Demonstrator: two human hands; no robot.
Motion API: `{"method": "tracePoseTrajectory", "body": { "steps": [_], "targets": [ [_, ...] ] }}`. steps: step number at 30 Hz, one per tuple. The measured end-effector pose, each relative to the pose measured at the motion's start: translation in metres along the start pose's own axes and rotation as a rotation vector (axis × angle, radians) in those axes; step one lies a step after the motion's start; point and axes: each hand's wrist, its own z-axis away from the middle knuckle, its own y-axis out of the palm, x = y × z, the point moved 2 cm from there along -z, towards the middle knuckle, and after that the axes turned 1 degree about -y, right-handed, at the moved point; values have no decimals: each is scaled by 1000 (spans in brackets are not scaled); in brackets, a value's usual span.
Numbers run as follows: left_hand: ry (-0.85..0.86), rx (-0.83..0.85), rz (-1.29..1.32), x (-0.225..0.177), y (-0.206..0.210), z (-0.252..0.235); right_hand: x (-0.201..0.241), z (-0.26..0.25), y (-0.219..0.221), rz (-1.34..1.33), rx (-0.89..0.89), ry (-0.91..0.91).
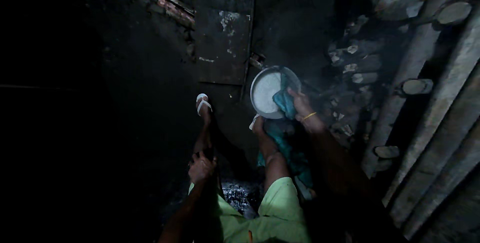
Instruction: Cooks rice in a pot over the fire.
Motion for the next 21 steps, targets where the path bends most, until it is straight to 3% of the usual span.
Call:
{"method": "tracePoseTrajectory", "body": {
  "steps": [3, 5, 14, 21],
  "targets": [
    [-2, -6, -1, 1, 5, -1, -4, 3, 8, -396, -13, 92],
    [0, -4, 4, 2, 6, -1, -6, 1, 9, -474, 3, 98],
    [20, -18, 46, 5, 11, -1, -26, 18, -23, -136, -26, -76],
    [24, 2, 62, 5, 8, 2, -23, 26, -42, -26, -20, -123]
  ]
}}
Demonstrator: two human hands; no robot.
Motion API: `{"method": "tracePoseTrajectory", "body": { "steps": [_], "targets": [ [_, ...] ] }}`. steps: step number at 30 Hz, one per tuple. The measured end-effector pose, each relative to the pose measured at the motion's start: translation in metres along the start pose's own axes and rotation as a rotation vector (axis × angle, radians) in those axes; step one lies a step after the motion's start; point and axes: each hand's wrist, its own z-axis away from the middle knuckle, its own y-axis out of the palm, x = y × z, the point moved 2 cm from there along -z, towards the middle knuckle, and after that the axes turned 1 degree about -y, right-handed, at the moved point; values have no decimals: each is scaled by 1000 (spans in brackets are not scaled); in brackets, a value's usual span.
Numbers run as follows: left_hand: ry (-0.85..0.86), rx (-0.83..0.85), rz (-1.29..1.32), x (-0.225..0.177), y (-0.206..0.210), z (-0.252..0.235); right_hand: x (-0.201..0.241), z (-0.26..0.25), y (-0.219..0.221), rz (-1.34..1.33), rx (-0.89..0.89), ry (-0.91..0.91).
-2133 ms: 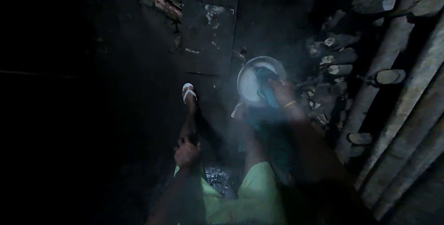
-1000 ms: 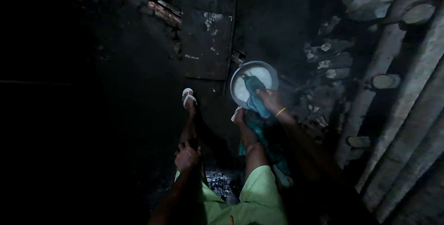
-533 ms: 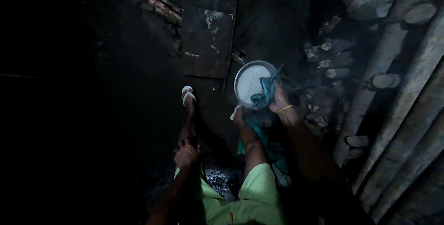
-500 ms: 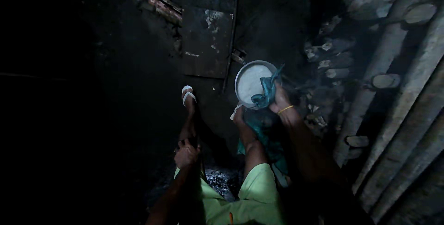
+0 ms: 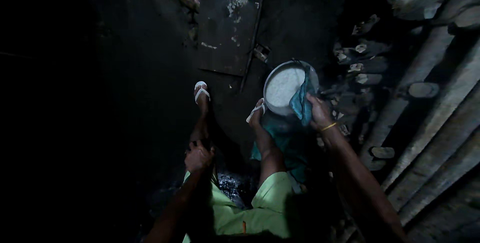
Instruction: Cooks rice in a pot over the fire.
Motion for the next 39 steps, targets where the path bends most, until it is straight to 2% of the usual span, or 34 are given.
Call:
{"method": "tracePoseTrajectory", "body": {
  "steps": [6, 12, 19, 27, 33, 39],
  "targets": [
    [-5, 6, -1, 2, 2, -6, -3, -7, -2, 61, -2, -8],
    [-10, 12, -7, 0, -2, -5, 17, 3, 4, 387, -47, 41],
    [-2, 6, -3, 1, -3, -6, 20, -22, 11, 355, -32, -52],
    [-15, 16, 17, 0, -2, -4, 28, -55, 21, 497, -68, -137],
    [-1, 4, 35, 4, 2, -5, 46, -59, 33, 418, -34, -49],
    [6, 12, 42, 6, 7, -8, 44, -67, 32, 473, -2, -16]
  ]
}}
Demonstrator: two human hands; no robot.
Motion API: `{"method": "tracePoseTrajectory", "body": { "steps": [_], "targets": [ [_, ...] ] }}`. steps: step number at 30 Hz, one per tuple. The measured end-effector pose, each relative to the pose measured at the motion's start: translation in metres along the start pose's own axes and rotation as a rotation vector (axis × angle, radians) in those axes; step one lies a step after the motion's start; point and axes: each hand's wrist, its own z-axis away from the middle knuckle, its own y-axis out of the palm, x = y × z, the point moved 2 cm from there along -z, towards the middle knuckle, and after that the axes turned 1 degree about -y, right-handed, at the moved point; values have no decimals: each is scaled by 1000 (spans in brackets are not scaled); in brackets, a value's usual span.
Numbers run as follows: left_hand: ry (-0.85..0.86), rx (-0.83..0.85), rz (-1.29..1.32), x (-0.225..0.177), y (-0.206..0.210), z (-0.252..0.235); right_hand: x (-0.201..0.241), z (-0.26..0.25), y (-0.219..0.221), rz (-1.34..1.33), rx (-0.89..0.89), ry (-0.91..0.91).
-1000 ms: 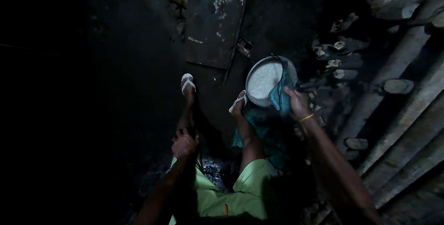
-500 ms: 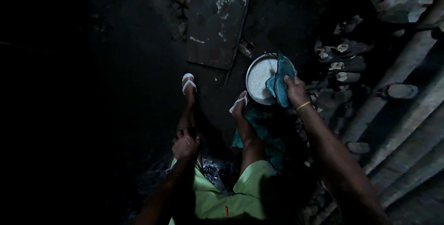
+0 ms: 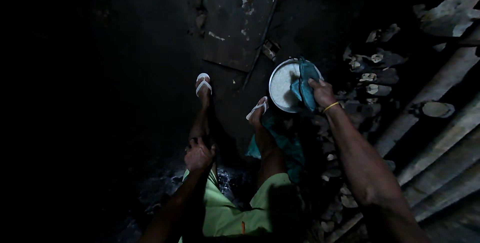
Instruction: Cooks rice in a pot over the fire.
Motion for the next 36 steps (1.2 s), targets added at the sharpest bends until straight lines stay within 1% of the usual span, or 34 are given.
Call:
{"method": "tracePoseTrajectory", "body": {
  "steps": [2, 7, 13, 21, 24, 30, 36],
  "targets": [
    [3, -1, 2, 0, 0, 0, -4, -2, 1, -5, 20, 1],
    [4, 6, 4, -2, -5, 3, -1, -10, 6, -27, 6, -5],
    [2, 16, 13, -2, -2, 1, 9, -18, 7, -8, 45, 56],
    [-6, 31, 7, -3, -3, 3, 2, -33, 13, -46, 45, 56],
    [-6, 39, 7, -3, -2, 3, 3, -40, 12, -9, 58, 51],
    [-5, 43, 28, -4, -3, 4, 13, -48, 12, 64, 75, 111],
    [-3, 39, 55, -2, 2, 5, 1, -71, 13, 95, 66, 113]
  ]
}}
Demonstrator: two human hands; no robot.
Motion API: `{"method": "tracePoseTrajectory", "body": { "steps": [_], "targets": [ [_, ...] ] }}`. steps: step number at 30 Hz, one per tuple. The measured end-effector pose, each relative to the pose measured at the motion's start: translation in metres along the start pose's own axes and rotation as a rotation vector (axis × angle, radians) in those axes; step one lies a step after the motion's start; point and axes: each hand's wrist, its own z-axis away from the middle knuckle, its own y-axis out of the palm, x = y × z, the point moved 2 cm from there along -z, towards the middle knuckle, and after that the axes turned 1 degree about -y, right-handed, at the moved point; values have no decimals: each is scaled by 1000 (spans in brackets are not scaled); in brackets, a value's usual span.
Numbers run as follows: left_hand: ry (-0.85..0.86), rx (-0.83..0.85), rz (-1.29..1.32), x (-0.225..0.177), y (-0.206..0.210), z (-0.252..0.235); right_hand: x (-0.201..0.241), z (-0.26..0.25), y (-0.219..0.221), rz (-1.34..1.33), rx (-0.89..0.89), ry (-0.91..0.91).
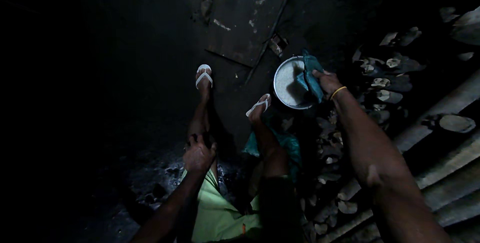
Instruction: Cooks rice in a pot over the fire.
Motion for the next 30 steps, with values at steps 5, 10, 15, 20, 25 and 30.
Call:
{"method": "tracePoseTrajectory", "body": {
  "steps": [5, 10, 15, 20, 25, 30],
  "targets": [
    [8, 2, -9, 0, 4, 0, -1, -5, 6, 17, 11, 9],
    [14, -6, 9, 1, 6, 0, -6, -26, 5, 80, 27, 1],
    [17, -29, 18, 3, 10, 0, -2, -39, 2, 182, 30, 12],
    [36, -50, 26, 4, 13, 0, 1, -49, 6, 253, 47, -16],
    [45, -58, 34, 5, 14, 0, 10, -53, 14, 262, 83, -34],
    [56, -64, 28, 6, 14, 0, 22, -61, 16, 331, 91, -40]
  ]
}}
